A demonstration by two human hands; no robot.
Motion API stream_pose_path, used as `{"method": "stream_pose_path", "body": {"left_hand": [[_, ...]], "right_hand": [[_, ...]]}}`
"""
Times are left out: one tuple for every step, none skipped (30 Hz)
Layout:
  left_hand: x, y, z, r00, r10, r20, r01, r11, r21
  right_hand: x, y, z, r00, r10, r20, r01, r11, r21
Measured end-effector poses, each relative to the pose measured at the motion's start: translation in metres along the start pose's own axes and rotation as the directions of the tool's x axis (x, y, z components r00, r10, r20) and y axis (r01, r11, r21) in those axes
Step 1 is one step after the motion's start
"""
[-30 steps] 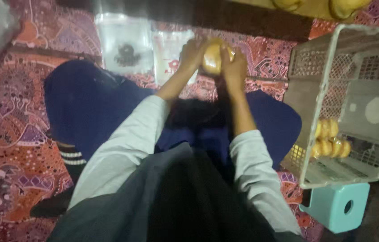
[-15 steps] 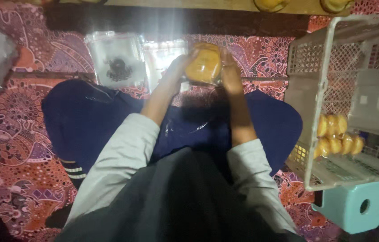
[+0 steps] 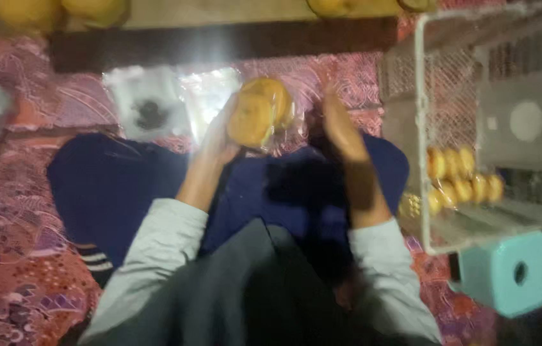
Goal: The person sits on the floor and repeatedly picks up round buns from a wooden board, places them into clear plastic bags, and then places the packaged buns into a white plastic crate. The process is repeated for multiple buns.
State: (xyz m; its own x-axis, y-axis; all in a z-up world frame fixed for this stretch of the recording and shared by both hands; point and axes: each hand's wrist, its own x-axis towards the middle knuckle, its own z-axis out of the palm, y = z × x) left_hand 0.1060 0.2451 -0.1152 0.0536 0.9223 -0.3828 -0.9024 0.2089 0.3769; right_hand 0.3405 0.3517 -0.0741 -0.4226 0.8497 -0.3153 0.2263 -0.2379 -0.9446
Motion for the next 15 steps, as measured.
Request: {"method": "stream_pose_path", "body": {"left_hand": [[-0.009, -0.01, 0.006, 0.998, 0.03, -0.057, -0.024, 0.994, 0.107], [-0.01, -0.016, 0.016, 0.995, 0.046, -0.087, -0.025, 0.972, 0.232], [-0.01, -0.022, 0.026, 0.992, 0.068, -0.109, -0.025, 0.935, 0.353], [-0.008, -0.023, 0.037, 0.996, 0.072, -0.06, -0.045, 0.93, 0.365], [-0.007, -0.023, 0.047, 0.997, 0.074, -0.01, -0.065, 0.924, 0.376], [-0.012, -0.027, 0.053, 0.996, 0.089, 0.019, -0.09, 0.921, 0.378], [-0.011, -0.033, 0.06, 0.999, 0.046, -0.016, -0.036, 0.928, 0.37], [-0.008, -0.041, 0.066, 0.998, -0.001, -0.055, 0.021, 0.931, 0.363], [-0.005, -0.05, 0.073, 0.994, -0.047, -0.094, 0.078, 0.932, 0.354], [0.003, -0.061, 0.084, 0.999, -0.044, -0.021, 0.049, 0.92, 0.388], [0.012, -0.076, 0.098, 0.998, -0.043, 0.053, 0.017, 0.908, 0.419], [0.019, -0.093, 0.112, 0.989, -0.011, 0.15, -0.051, 0.915, 0.399], [0.028, -0.113, 0.13, 0.955, -0.049, 0.291, -0.05, 0.946, 0.321], [0.035, -0.125, 0.14, 0.906, -0.057, 0.419, -0.05, 0.969, 0.24], [0.032, -0.132, 0.139, 0.881, -0.014, 0.473, -0.185, 0.91, 0.372]], "right_hand": [[-0.011, 0.0, 0.011, 0.952, 0.306, 0.019, -0.307, 0.948, 0.08], [-0.021, 0.0, 0.017, 0.82, 0.571, 0.044, -0.569, 0.803, 0.18], [-0.032, -0.002, 0.015, 0.961, 0.233, 0.152, -0.242, 0.969, 0.042], [-0.034, -0.006, 0.013, 0.94, -0.125, 0.318, 0.153, 0.986, -0.065], [-0.037, -0.008, 0.007, 0.942, -0.151, 0.299, 0.166, 0.986, -0.028], [-0.043, -0.004, -0.001, 0.939, -0.168, 0.301, 0.172, 0.985, 0.013], [-0.049, 0.005, -0.012, 0.935, -0.185, 0.303, 0.177, 0.983, 0.054], [-0.055, 0.017, -0.024, 0.933, -0.181, 0.31, 0.142, 0.979, 0.145], [-0.061, 0.031, -0.042, 0.932, -0.179, 0.316, 0.106, 0.966, 0.235], [-0.062, 0.042, -0.064, 0.928, -0.185, 0.324, 0.077, 0.944, 0.32], [-0.066, 0.052, -0.089, 0.983, -0.009, 0.184, -0.053, 0.944, 0.326], [-0.079, 0.059, -0.117, 0.981, 0.179, 0.079, -0.196, 0.918, 0.346], [-0.08, 0.058, -0.153, 0.95, 0.297, 0.095, -0.312, 0.906, 0.288], [-0.097, 0.057, -0.177, 0.994, 0.109, 0.02, -0.098, 0.79, 0.606], [-0.101, 0.051, -0.204, 0.997, 0.055, -0.055, -0.003, 0.731, 0.682]]}}
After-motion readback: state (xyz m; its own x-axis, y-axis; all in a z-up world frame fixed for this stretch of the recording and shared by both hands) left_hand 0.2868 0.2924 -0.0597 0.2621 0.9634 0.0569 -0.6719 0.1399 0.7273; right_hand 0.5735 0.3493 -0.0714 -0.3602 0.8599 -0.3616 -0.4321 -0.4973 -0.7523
